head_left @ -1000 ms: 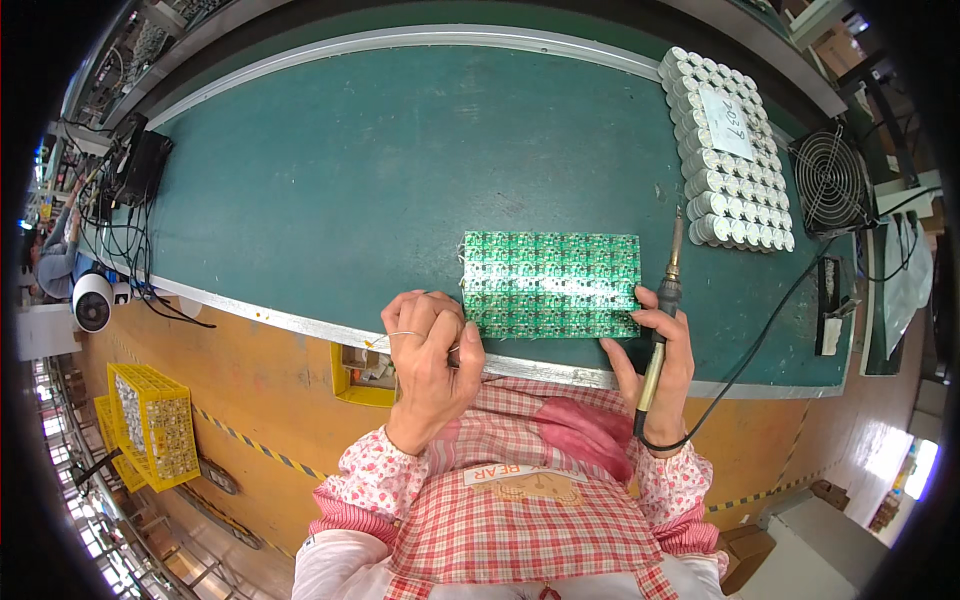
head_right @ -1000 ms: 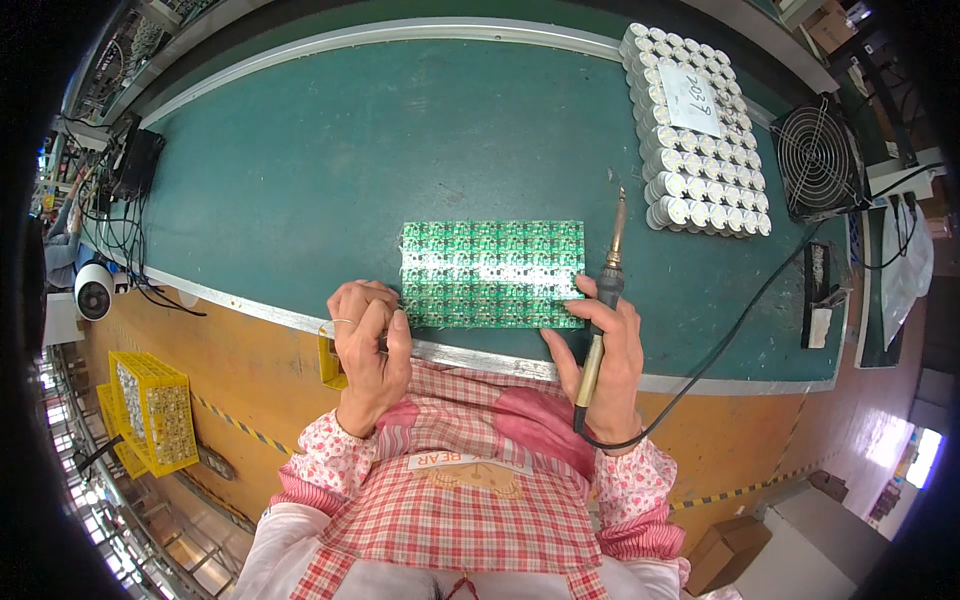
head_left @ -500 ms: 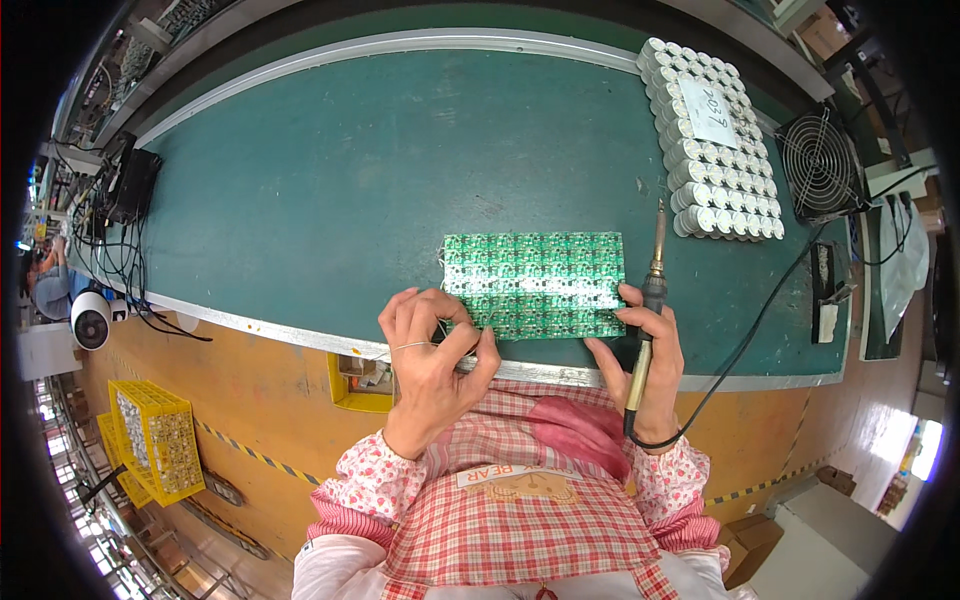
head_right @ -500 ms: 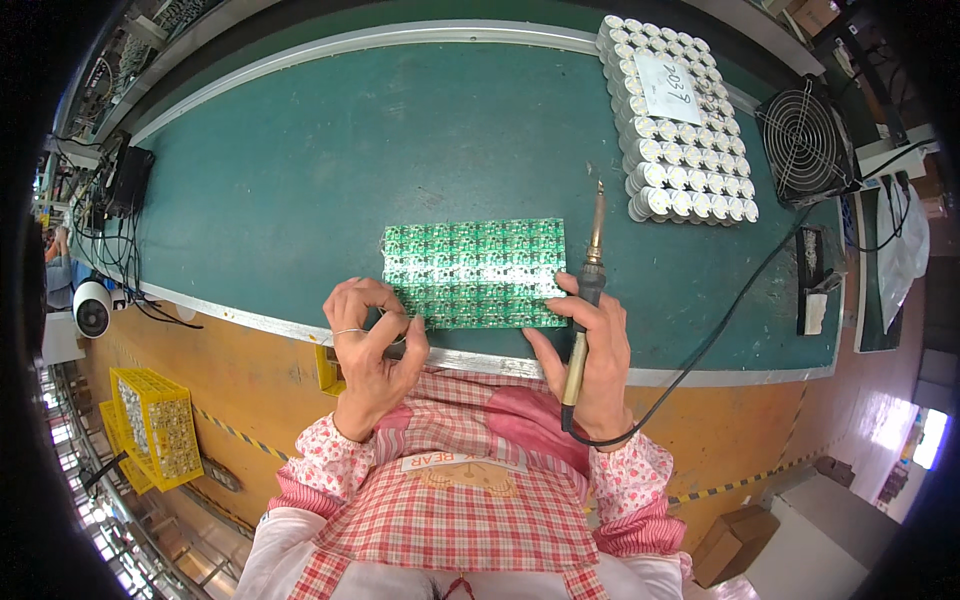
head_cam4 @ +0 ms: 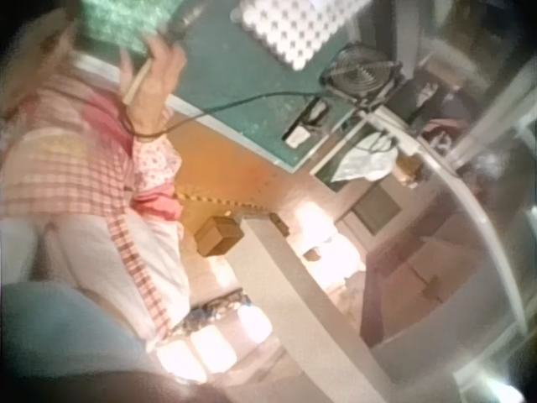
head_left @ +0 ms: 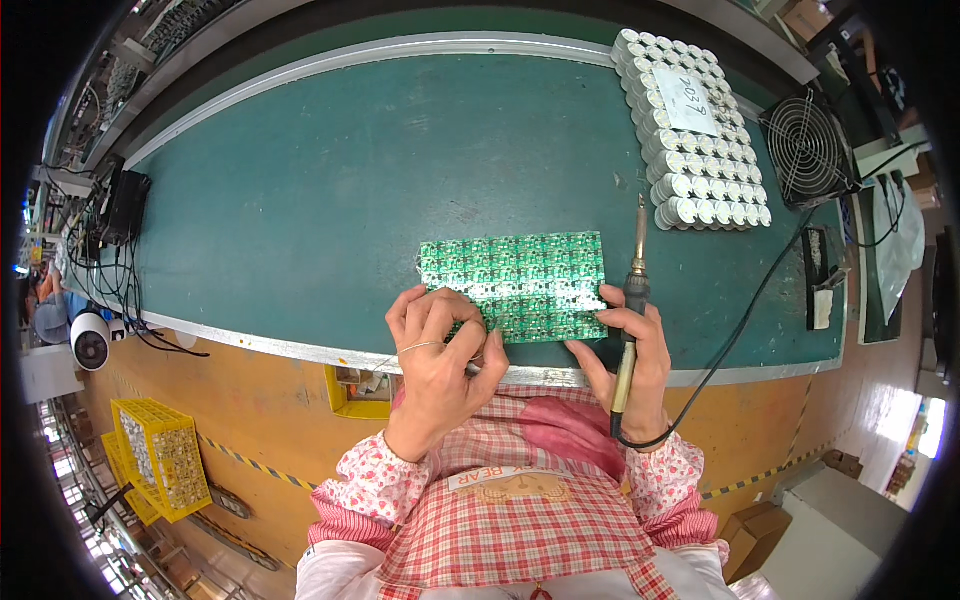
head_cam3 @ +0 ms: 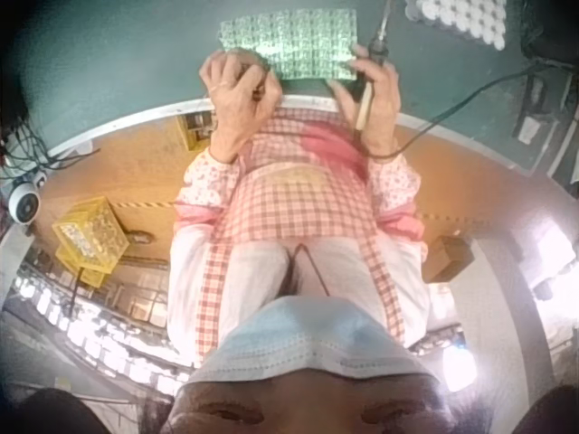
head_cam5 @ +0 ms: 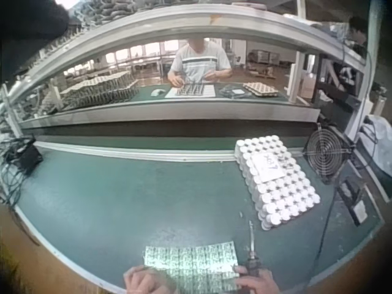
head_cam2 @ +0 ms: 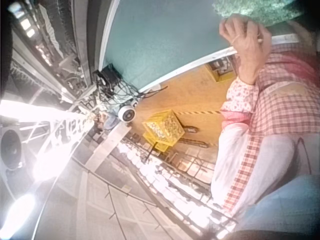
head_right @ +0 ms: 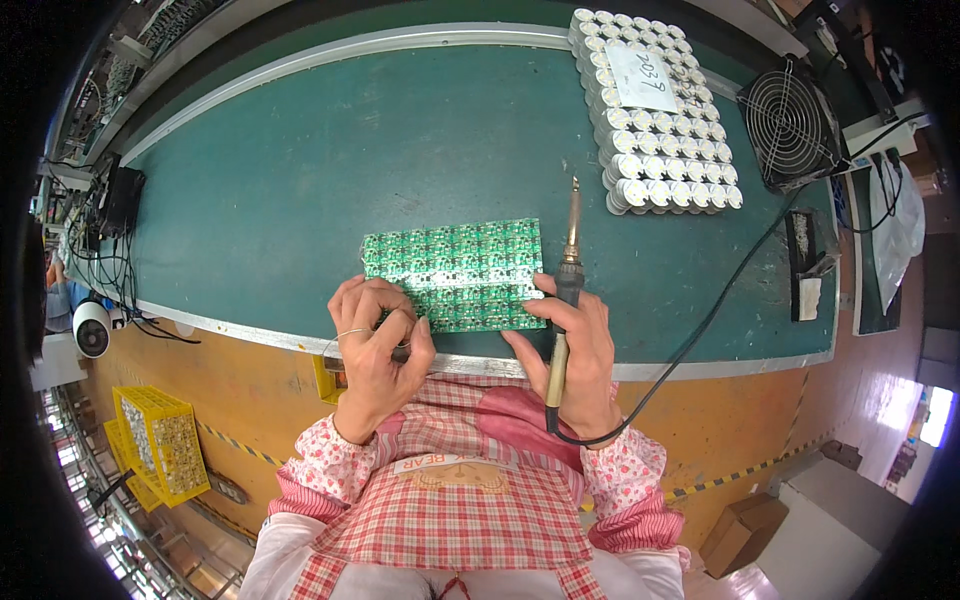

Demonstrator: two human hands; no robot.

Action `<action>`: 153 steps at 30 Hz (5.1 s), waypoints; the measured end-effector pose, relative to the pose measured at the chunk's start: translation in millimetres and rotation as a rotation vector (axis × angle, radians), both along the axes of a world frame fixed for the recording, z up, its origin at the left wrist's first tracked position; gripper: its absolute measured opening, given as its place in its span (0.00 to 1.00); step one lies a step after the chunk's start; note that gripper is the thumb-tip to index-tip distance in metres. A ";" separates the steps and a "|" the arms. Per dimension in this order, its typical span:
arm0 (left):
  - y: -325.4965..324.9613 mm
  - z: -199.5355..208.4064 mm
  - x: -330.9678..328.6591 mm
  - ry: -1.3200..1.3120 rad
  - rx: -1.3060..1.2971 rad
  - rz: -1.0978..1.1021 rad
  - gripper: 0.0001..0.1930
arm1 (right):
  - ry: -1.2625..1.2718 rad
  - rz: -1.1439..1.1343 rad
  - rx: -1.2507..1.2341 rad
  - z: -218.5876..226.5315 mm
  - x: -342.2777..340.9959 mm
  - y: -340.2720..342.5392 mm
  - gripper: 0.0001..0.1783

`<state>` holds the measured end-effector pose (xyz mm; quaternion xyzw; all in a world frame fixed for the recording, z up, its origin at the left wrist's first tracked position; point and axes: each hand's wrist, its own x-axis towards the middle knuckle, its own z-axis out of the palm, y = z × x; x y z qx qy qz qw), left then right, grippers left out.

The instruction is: The person solders connections onto a circuit board using a soldering iron and solder wire, turning and holding the board by hand to reach different spots.

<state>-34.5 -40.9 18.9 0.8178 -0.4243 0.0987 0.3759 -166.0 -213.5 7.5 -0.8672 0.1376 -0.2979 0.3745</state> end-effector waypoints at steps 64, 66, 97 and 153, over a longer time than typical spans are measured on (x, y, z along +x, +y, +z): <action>-31.1 3.9 -14.9 0.044 -0.009 -0.063 0.07 | -0.010 0.066 -0.039 1.0 -2.3 -4.1 0.30; -31.9 4.7 -15.2 0.046 -0.012 -0.065 0.07 | -0.043 0.053 -0.008 1.6 -1.1 -2.7 0.29; -44.2 8.0 -20.6 0.037 0.022 -0.131 0.07 | -0.051 0.044 0.033 -1.8 -0.9 -1.9 0.32; 54.3 -2.5 12.9 0.118 0.174 0.221 0.28 | 0.057 -0.007 0.028 9.4 -21.2 -11.2 0.19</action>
